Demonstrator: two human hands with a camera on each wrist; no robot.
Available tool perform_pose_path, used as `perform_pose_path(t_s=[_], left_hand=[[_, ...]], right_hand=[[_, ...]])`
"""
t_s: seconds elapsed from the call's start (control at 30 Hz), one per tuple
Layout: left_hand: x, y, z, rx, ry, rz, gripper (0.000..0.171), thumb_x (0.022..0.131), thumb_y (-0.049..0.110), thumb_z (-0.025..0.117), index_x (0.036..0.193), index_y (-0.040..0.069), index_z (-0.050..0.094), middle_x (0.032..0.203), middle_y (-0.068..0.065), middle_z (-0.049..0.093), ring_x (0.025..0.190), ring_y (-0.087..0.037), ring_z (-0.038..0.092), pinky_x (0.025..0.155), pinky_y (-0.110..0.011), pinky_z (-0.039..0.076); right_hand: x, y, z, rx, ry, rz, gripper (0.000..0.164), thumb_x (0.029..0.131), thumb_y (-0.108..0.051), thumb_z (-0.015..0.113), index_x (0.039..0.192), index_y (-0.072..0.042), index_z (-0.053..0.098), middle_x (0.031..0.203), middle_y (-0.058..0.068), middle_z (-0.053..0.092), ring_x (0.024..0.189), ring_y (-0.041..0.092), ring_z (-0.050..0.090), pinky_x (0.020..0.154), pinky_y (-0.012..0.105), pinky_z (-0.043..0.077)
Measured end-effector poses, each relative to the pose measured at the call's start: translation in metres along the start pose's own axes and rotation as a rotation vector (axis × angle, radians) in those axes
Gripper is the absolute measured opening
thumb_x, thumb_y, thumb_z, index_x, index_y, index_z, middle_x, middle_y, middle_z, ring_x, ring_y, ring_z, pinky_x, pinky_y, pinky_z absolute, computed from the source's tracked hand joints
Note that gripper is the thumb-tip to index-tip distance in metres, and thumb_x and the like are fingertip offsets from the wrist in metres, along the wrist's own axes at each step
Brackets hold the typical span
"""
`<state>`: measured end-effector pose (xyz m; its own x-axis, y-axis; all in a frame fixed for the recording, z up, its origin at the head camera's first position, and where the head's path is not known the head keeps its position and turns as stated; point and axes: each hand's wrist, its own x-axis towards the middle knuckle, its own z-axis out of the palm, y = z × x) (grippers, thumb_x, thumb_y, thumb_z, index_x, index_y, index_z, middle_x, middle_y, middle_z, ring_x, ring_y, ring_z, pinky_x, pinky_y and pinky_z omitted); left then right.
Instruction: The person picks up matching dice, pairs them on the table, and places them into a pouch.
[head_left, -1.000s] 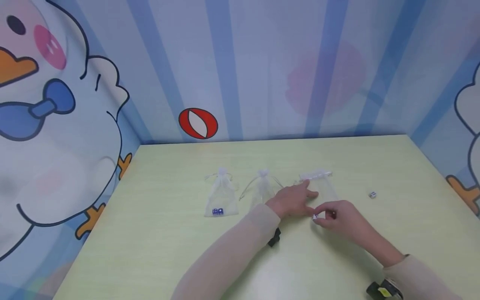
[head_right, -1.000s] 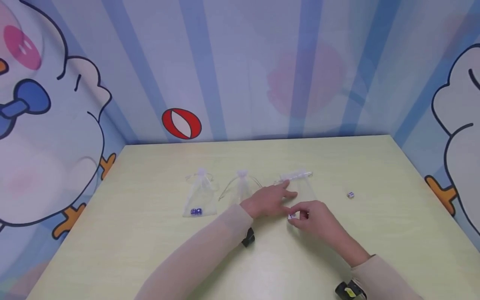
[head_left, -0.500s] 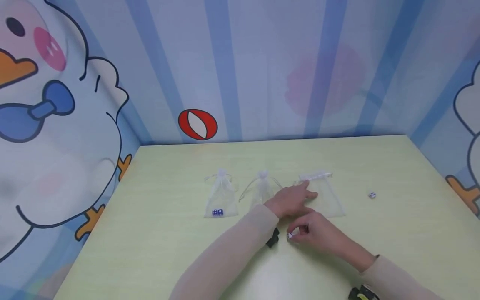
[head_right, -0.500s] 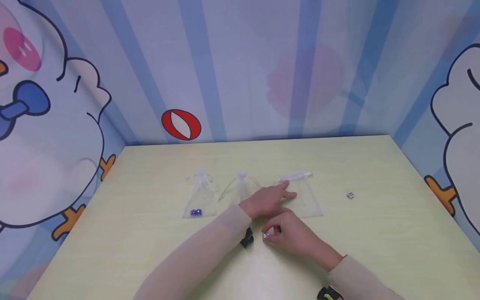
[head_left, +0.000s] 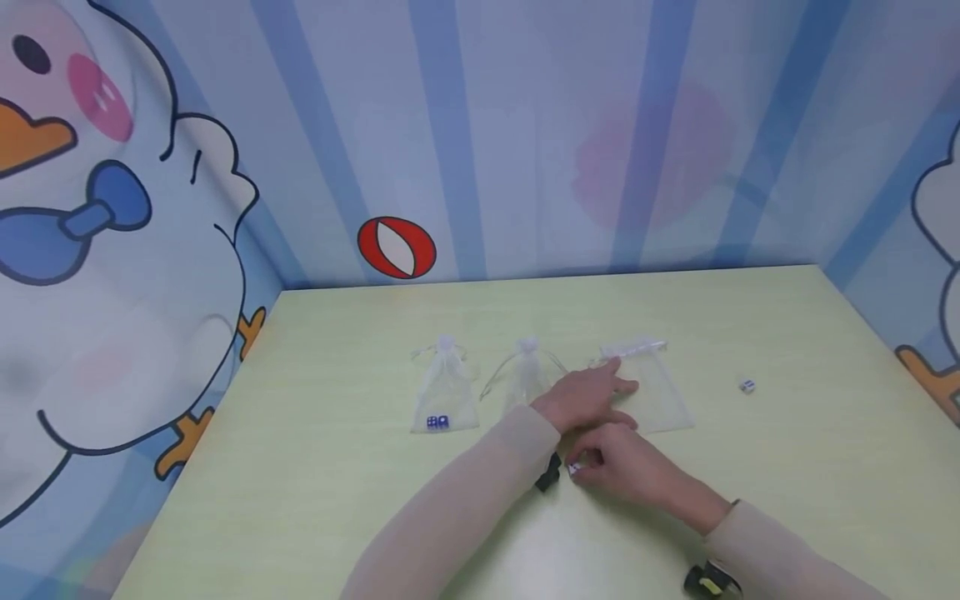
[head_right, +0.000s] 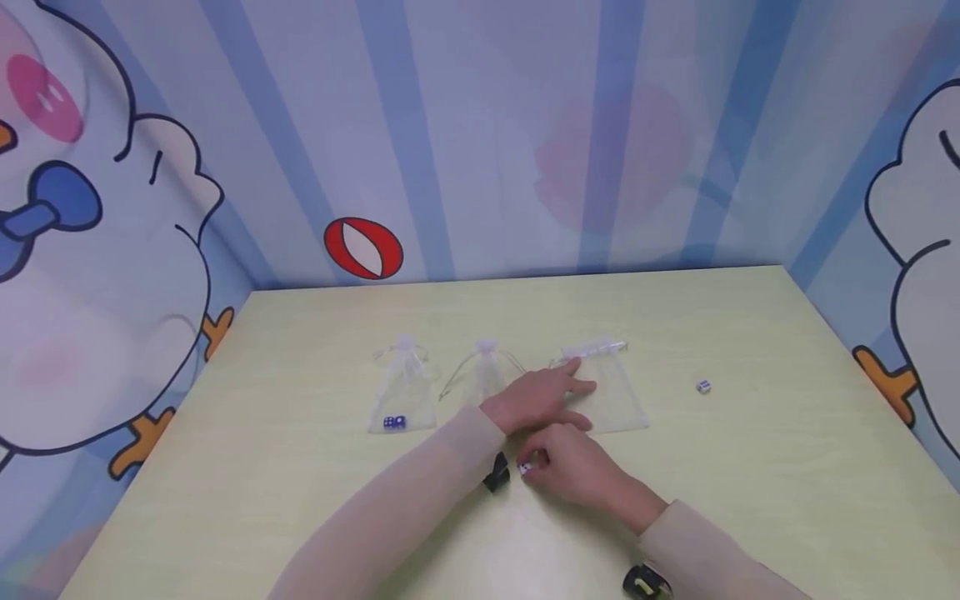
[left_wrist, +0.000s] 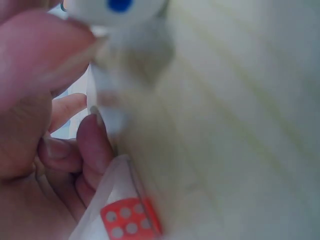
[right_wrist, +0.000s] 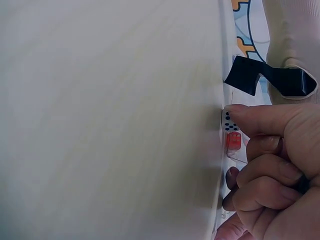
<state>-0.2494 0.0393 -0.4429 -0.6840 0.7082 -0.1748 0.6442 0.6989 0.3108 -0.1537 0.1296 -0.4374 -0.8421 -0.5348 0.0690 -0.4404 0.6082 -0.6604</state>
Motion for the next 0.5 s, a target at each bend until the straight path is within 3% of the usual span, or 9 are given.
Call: perform_pose_path(t_s=[0.33, 0.5], left_hand=[[0.0002, 0.0002, 0.001, -0.017, 0.0, -0.013, 0.062, 0.08, 0.055, 0.058, 0.136, 0.034, 0.039, 0.15, -0.002, 0.015, 0.126, -0.021, 0.036, 0.092, -0.026, 0.038], [0.0005, 0.0004, -0.0013, -0.016, 0.0, -0.019, 0.05, 0.088, 0.037, 0.057, 0.134, 0.035, 0.041, 0.149, -0.002, 0.016, 0.125, -0.02, 0.037, 0.085, -0.022, 0.041]], right_hand=[[-0.0031, 0.001, -0.0019, 0.028, -0.005, 0.023, 0.014, 0.074, -0.009, 0.071, 0.088, -0.011, 0.068, 0.06, -0.01, 0.05, 0.053, 0.003, 0.043, 0.047, 0.021, 0.038], [-0.0056, 0.0006, -0.0095, 0.03, 0.033, 0.038, 0.016, 0.075, -0.015, 0.074, 0.089, -0.012, 0.068, 0.071, -0.005, 0.051, 0.055, 0.004, 0.044, 0.05, 0.022, 0.04]])
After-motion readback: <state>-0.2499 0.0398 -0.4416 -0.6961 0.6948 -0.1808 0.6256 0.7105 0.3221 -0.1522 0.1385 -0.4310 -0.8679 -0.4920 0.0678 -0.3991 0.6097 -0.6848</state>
